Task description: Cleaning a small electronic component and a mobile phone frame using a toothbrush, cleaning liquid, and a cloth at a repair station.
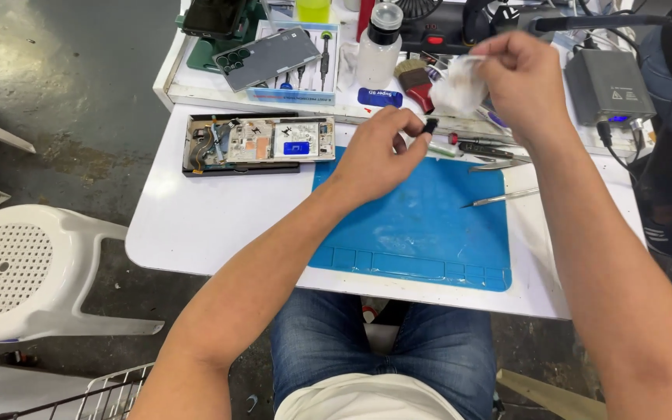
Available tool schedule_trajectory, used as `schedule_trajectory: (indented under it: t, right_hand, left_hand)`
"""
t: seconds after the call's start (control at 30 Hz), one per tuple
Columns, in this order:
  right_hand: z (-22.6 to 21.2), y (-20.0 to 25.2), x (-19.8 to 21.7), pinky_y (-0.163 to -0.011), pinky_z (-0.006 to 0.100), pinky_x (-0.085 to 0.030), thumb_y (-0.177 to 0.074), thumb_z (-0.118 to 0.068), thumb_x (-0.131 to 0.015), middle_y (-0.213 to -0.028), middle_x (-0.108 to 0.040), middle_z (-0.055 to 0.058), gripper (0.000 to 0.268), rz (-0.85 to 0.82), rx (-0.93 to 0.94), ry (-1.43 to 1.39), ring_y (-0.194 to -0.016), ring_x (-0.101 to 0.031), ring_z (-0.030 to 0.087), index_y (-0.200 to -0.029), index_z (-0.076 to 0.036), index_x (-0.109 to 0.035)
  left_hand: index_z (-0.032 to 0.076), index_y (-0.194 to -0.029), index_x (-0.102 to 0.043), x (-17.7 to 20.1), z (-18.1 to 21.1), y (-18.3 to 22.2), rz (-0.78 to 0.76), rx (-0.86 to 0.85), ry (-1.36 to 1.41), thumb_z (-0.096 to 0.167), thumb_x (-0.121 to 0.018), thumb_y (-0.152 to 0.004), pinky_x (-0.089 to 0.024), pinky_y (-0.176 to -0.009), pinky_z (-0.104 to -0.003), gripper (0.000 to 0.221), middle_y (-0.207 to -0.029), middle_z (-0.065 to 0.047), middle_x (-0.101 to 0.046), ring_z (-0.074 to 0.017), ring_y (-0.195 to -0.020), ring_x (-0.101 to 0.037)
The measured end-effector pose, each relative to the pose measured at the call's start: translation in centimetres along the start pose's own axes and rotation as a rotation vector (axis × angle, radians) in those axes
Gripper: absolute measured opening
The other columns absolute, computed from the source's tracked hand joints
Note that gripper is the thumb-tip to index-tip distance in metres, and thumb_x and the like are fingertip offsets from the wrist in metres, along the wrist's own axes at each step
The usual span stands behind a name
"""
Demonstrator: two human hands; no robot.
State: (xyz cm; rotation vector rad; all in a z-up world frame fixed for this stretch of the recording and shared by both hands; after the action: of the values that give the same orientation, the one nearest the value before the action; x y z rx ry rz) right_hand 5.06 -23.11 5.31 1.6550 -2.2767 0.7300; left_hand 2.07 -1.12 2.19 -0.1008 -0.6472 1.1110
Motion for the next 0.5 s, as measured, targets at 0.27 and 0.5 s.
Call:
schedule_trajectory:
  t: [0.27, 0.5]
  right_hand:
    - [-2.8, -2.4, 0.2, -0.067, 0.048, -0.049, -0.107, -0.018, -0.060, -0.097, -0.075, 0.009, 0.019, -0.107, 0.289, 0.655, -0.083, -0.067, 0.031, -0.110, -0.011, -0.078]
    - [-13.4, 1.5, -9.6, -0.080, 0.051, -0.053, -0.098, -0.006, -0.062, -0.120, -0.074, 0.014, 0.024, -0.240, 0.839, 0.696, -0.103, -0.068, 0.036, -0.117, -0.005, -0.076]
  left_hand:
    - [0.010, -0.094, -0.064, -1.4, -1.0, 0.1, -0.048, -0.150, -0.064, 0.025, -0.059, -0.095, -0.050, -0.073, -0.038, 0.016, -0.096, -0.004, -0.061, -0.0212, -0.082, -0.062]
    - [0.013, -0.097, -0.061, -1.8, -0.7, 0.3, -0.135, -0.099, -0.170, 0.025, -0.058, -0.093, -0.053, -0.060, -0.047, 0.013, -0.105, -0.006, -0.066, -0.0287, -0.080, -0.067]
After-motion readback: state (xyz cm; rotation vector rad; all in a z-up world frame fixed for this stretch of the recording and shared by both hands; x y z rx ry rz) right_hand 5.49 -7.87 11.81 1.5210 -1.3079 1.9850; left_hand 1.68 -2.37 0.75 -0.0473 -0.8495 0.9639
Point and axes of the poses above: each hand's wrist, its own y-axis away from the middle knuckle, its own x-axis out of the back of the hand, z = x × y, the point moved 4 cm from there along -y, towards the middle knuckle
